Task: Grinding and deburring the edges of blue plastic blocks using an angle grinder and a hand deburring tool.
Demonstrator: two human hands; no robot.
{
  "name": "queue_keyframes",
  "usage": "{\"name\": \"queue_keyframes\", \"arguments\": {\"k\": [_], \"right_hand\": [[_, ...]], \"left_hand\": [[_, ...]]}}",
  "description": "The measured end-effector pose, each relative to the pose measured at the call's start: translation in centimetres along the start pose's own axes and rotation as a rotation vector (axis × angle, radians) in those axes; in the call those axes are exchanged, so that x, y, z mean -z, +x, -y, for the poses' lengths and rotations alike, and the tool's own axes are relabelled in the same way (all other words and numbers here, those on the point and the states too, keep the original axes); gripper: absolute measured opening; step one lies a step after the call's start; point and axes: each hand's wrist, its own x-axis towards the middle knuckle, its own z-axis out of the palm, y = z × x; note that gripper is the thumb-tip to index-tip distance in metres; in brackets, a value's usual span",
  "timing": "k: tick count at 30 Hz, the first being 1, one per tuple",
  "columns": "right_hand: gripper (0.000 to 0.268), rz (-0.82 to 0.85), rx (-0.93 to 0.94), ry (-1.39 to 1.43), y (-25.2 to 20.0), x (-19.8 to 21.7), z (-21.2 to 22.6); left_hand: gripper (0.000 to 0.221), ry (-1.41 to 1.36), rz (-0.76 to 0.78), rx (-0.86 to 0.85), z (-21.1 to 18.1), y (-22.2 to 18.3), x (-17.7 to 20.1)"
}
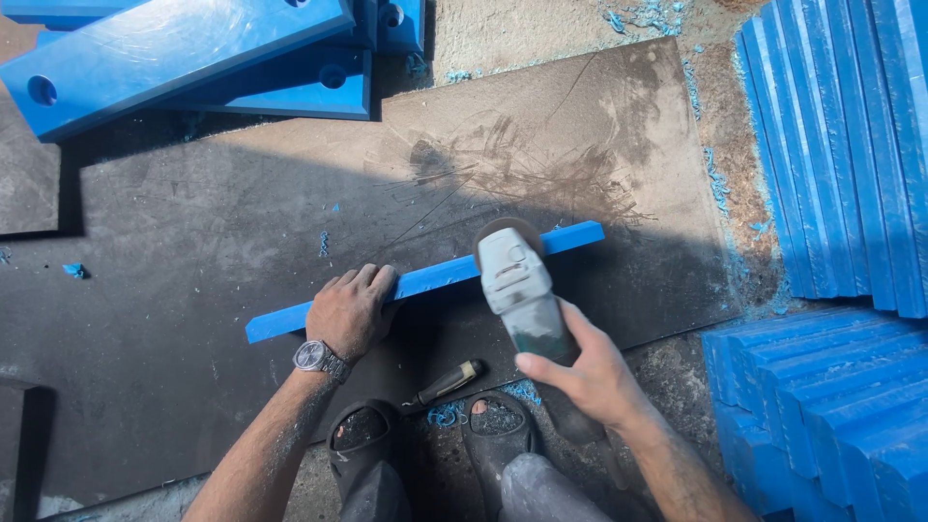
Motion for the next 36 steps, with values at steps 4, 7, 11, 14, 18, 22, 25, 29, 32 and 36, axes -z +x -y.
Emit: {"name": "queue_keyframes", "arguments": {"k": [4,7,11,14,18,22,25,29,32,36], "right_hand": [[0.086,0.053,0.048,0.027,-0.1,-0.2,-0.5],[0.078,-0.045,-0.009,0.119,-0.1,1.7,-1.9],[0.061,-0.23,-0.076,0.329,-0.6,4.4,-3.1],[0.061,-0.238,-0.076,0.309,-0.5,3.7,-3.4],[0.072,-0.147,-0.04,0.169,-0.8,0.2,-2.6],[0.081,0.02,0.057,0.096,-1.0,-1.9,-1.6],[0.076,0.03,0.061,0.169,-0.9,-1.2,-1.9],[0.059,-0.172,-0.049,0.356,-1.1,2.2,-3.5],[0.051,-0.257,-0.044,0.45,-0.9,2.8,-3.0],[0.052,-0.189,-0.063,0.404,-1.0,0.3,-2.0]], "left_hand": [[0.035,0.004,-0.043,-0.012,0.0,0.0,0.2],[0.033,-0.002,0.003,0.011,0.0,0.1,0.3],[0.035,0.014,0.01,0.001,0.0,0.1,0.1],[0.036,0.014,-0.053,-0.017,0.2,-0.1,-0.5],[0.038,-0.002,-0.01,0.002,0.0,0.1,0.1],[0.032,-0.023,-0.008,0.004,-0.3,0.2,0.4],[0.029,-0.027,-0.04,0.005,0.2,-0.2,0.1],[0.031,-0.042,-0.047,-0.024,0.1,-0.1,0.4],[0.03,-0.049,-0.085,-0.03,0.3,-0.3,-0.4],[0.033,-0.054,-0.105,-0.051,0.3,0.0,0.0]]}}
